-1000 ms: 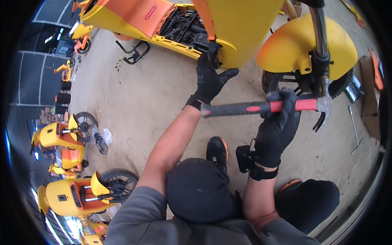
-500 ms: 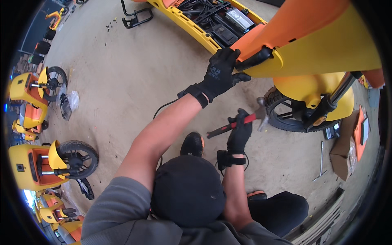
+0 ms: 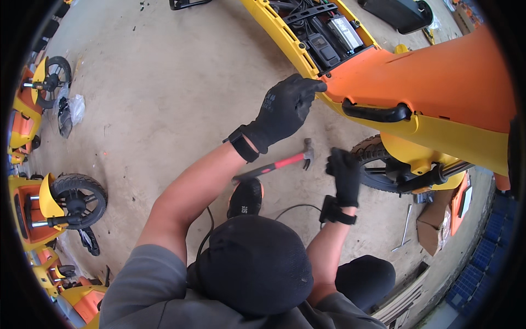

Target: The person aligns and attaches the plastic body panels of a yellow electric scooter, then uses a hammer to tap the panels into place to ensure a proper fit.

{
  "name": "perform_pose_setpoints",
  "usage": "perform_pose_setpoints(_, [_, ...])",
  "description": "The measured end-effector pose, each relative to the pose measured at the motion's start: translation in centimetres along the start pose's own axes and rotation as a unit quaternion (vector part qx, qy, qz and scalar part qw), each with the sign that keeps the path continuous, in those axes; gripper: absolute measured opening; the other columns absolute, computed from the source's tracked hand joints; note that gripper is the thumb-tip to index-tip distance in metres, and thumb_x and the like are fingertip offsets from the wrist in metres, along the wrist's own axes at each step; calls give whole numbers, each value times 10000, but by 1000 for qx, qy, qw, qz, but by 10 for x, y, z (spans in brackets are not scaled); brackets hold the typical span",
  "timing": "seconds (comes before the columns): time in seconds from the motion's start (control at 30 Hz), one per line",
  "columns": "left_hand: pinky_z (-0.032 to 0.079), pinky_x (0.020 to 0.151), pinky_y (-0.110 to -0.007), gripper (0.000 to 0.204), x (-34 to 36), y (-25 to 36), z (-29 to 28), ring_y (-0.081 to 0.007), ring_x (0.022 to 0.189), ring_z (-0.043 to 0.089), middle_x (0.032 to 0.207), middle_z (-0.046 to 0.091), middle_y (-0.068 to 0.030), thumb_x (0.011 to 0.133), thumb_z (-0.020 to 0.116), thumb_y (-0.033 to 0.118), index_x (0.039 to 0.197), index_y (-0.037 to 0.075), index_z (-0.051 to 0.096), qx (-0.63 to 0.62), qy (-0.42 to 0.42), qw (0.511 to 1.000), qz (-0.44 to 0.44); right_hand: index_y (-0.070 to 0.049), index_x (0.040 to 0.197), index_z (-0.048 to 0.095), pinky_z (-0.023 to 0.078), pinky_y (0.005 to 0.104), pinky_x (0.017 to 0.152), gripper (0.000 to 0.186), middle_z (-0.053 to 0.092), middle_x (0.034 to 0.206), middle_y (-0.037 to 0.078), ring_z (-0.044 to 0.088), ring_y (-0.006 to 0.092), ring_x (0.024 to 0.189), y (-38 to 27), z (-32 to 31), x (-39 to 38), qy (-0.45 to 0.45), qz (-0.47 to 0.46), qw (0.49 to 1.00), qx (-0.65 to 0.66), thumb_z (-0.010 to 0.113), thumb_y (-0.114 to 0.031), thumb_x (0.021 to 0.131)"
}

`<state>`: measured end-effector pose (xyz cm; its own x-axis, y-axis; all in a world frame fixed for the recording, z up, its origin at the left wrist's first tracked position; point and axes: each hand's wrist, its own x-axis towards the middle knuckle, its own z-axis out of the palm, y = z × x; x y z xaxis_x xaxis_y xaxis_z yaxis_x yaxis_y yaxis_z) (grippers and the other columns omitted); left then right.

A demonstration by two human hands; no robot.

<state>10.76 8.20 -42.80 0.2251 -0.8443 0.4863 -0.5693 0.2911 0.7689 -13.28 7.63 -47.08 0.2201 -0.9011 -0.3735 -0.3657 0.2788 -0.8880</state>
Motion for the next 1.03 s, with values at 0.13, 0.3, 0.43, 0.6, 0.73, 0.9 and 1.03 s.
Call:
perform_pose_setpoints(0.13, [487, 714, -289, 248, 27, 15, 0, -198, 768, 615, 897, 632, -106, 878, 556, 38, 1112, 26, 637, -86, 10, 996, -4, 27, 1147, 575, 475, 244, 770, 265, 624, 942, 46, 573, 108, 827, -79, -22, -20, 169, -197, 965, 36, 614, -85, 909])
perform_pose_setpoints(0.3, [483, 732, -275, 213, 79, 39, 21, -154, 785, 619, 861, 659, -91, 908, 587, 125, 1077, 9, 648, -148, -117, 982, -10, 38, 1235, 548, 477, 264, 858, 358, 649, 1098, 70, 609, 136, 944, -105, -48, -15, 152, -276, 948, 36, 622, -8, 887])
perform_pose_setpoints(0.43, [479, 632, -300, 142, 93, 37, 29, -181, 671, 605, 740, 621, -67, 899, 561, 105, 959, 24, 661, -187, -57, 981, 14, 17, 1030, 629, 447, 239, 587, 267, 677, 816, 27, 551, 73, 642, -116, -43, 1, 154, -214, 964, 26, 741, -53, 799])
perform_pose_setpoints(0.6, [490, 724, -265, 199, 91, 36, 43, -122, 855, 584, 921, 610, -46, 949, 477, 68, 1092, -1, 597, -211, -93, 968, -103, -4, 994, 625, 495, 348, 603, 311, 632, 780, 142, 634, 270, 665, -106, -59, 16, 131, -317, 938, -55, 769, -135, 751])
perform_pose_setpoints(0.73, [452, 800, -356, 226, 96, 21, 40, -261, 904, 562, 1031, 573, -132, 929, 456, 92, 1105, -9, 556, -15, -142, 987, 71, -28, 1024, 638, 518, 360, 661, 368, 645, 841, 159, 653, 289, 737, -98, -72, 15, 149, -369, 912, -104, 794, -155, 716])
perform_pose_setpoints(0.9, [423, 886, -368, 278, 125, -26, 3, -273, 982, 537, 1050, 564, -126, 892, 455, 113, 1136, -7, 512, 64, -164, 975, 133, -14, 935, 589, 481, 439, 729, 402, 594, 801, 172, 605, 368, 833, -110, -65, 23, 177, -457, 857, -159, 793, -228, 662])
perform_pose_setpoints(1.03, [408, 772, -278, 149, 149, -21, -23, -176, 813, 464, 916, 485, -43, 928, 432, 79, 1053, 19, 487, -176, -117, 976, -48, -33, 894, 558, 494, 438, 676, 361, 589, 809, 178, 611, 373, 768, -132, -61, 20, 154, -459, 861, -155, 777, -230, 686])
